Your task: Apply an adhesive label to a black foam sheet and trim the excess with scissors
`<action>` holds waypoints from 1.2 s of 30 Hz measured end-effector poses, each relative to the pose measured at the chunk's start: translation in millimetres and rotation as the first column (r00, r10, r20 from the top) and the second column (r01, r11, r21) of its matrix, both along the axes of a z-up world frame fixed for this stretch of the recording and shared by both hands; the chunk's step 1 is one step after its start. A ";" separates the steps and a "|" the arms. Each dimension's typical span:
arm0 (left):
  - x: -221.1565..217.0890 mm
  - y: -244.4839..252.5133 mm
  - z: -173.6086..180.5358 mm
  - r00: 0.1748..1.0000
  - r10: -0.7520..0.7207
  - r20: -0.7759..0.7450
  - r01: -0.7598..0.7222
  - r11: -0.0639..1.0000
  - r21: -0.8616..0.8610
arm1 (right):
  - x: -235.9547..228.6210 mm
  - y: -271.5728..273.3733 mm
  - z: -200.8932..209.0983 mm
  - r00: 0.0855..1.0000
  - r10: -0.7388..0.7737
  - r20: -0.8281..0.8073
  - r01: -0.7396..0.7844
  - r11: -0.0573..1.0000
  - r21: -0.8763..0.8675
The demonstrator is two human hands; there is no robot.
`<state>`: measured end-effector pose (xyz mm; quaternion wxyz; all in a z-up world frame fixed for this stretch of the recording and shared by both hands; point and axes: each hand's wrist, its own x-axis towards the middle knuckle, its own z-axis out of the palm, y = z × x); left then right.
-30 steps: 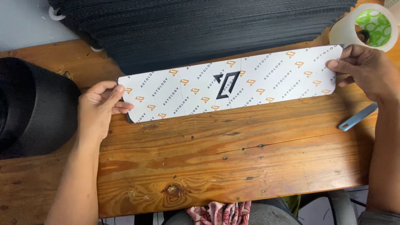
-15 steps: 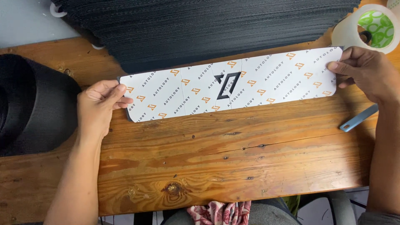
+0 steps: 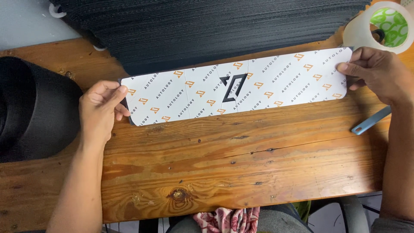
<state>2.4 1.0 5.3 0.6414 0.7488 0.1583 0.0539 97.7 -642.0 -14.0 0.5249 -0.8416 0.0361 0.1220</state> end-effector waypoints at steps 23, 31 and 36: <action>-5.5 27.9 -16.0 0.995 -0.072 -0.074 0.074 0.997 0.024 | -13.2 37.7 45.4 0.991 0.001 -0.133 -0.010 0.998 -0.070; -4.8 28.8 -7.4 0.987 -0.065 -0.146 0.072 0.996 0.047 | -12.8 35.1 47.2 0.990 0.002 -0.142 -0.014 0.996 -0.085; -6.6 37.1 -16.1 0.976 -0.090 -0.200 0.087 0.996 -0.023 | -12.8 33.3 45.9 0.988 0.033 -0.153 -0.042 0.998 -0.053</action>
